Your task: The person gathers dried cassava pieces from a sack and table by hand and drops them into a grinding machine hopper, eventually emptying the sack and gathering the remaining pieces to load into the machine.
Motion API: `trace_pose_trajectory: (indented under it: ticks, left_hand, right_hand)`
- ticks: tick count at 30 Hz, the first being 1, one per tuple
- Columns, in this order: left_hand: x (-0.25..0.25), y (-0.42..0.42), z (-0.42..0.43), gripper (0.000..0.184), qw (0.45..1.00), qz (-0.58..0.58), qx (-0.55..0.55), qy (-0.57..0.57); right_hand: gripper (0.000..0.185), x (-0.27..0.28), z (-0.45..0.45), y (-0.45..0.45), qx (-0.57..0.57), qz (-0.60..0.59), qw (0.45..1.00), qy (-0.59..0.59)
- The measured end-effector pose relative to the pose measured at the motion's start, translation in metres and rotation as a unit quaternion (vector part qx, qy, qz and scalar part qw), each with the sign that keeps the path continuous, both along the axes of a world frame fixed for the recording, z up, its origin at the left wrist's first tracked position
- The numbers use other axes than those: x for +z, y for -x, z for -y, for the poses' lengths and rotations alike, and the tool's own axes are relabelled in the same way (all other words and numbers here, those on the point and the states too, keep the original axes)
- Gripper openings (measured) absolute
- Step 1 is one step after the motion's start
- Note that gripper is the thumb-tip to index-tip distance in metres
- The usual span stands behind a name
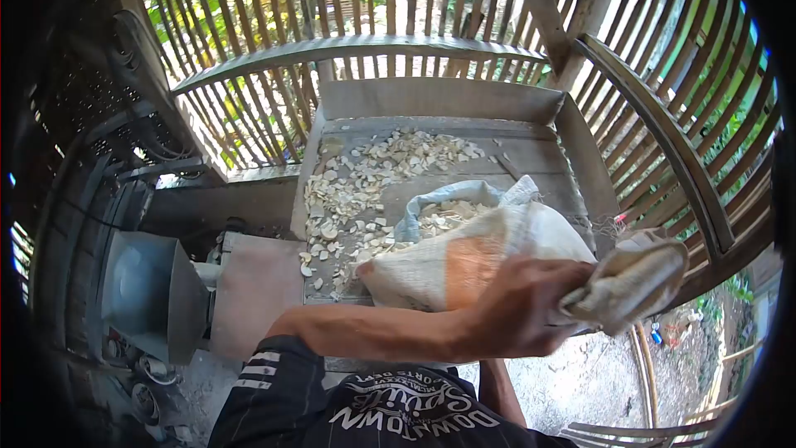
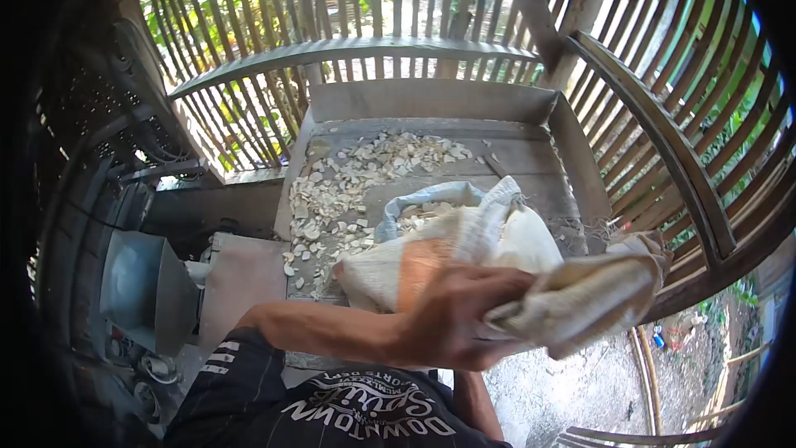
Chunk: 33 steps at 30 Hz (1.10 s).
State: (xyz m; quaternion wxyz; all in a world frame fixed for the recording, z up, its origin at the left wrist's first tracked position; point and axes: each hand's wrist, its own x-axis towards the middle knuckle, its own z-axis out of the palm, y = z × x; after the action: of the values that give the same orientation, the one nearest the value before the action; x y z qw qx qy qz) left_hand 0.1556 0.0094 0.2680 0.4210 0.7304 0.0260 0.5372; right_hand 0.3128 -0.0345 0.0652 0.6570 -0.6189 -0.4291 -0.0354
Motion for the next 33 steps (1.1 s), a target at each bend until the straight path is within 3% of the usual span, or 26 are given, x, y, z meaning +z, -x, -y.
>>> trace_pose_trajectory:
  ticks: [3, 5, 7, 9, 11, 12, 13, 15, 17, 19, 21, 23, 25, 27, 31, 33]
  left_hand:
    - [0.012, -0.026, 0.011, 0.032, 0.997, 0.062, 0.013, -0.037]
    - [0.029, -0.03, 0.006, 0.035, 0.997, 0.07, -0.013, -0.04]
    - [0.067, -0.014, -0.013, 0.034, 0.998, 0.035, 0.033, -0.04]
    - [0.101, -0.005, -0.038, 0.023, 0.987, 0.108, 0.114, -0.033]
    - [0.136, 0.022, -0.073, 0.016, 0.988, 0.062, 0.14, 0.007]
    - [0.138, 0.026, -0.096, 0.015, 0.979, 0.115, 0.167, 0.023]
    - [0.142, 0.032, -0.117, 0.015, 0.965, 0.173, 0.196, 0.034]
    - [0.154, 0.067, -0.14, 0.024, 0.973, 0.103, 0.206, 0.025]
    - [0.125, 0.087, -0.189, 0.027, 0.943, 0.135, 0.303, -0.02]
    - [0.093, 0.112, -0.235, 0.038, 0.927, 0.105, 0.355, 0.055]
    - [0.057, 0.145, -0.268, 0.045, 0.898, 0.082, 0.428, 0.061]
    - [0.036, 0.181, -0.291, 0.043, 0.837, -0.013, 0.535, 0.115]
    - [0.018, 0.211, -0.307, 0.042, 0.827, -0.002, 0.551, 0.117]
    - [0.012, 0.229, -0.312, 0.044, 0.813, -0.003, 0.569, 0.125]
    - [0.002, 0.24, -0.326, 0.056, 0.78, -0.012, 0.619, 0.092]
    - [0.001, 0.258, -0.342, 0.057, 0.733, -0.07, 0.658, 0.155]
  right_hand:
    - [0.068, 0.056, 0.004, -0.026, 0.008, -0.077, 0.995, -0.07]
    - [0.057, 0.056, -0.003, -0.021, 0.035, -0.082, 0.993, -0.076]
    - [0.047, 0.046, -0.021, -0.008, 0.063, -0.066, 0.992, -0.083]
    - [0.038, 0.061, -0.046, -0.001, 0.084, -0.045, 0.989, -0.114]
    - [0.031, 0.096, -0.077, -0.002, 0.097, -0.011, 0.982, -0.16]
    - [0.029, 0.129, -0.087, 0.005, 0.087, 0.015, 0.982, -0.167]
    - [0.026, 0.172, -0.091, 0.02, 0.042, 0.057, 0.989, -0.129]
    - [0.021, 0.204, -0.109, 0.029, 0.058, 0.047, 0.997, -0.031]
    - [0.022, 0.187, -0.155, 0.034, 0.127, 0.066, 0.989, -0.047]
    - [0.026, 0.179, -0.187, 0.049, 0.081, 0.176, 0.978, 0.073]
    - [0.031, 0.167, -0.203, 0.063, 0.144, 0.18, 0.966, 0.115]
    - [0.034, 0.142, -0.21, 0.065, 0.19, 0.202, 0.953, 0.12]
    - [0.038, 0.112, -0.192, 0.062, 0.206, 0.181, 0.954, 0.123]
    - [0.041, 0.064, -0.185, 0.048, 0.156, 0.297, 0.934, 0.126]
    - [0.037, 0.059, -0.187, 0.061, 0.145, 0.204, 0.949, 0.189]
    - [0.036, 0.073, -0.209, 0.061, 0.111, 0.184, 0.957, 0.192]
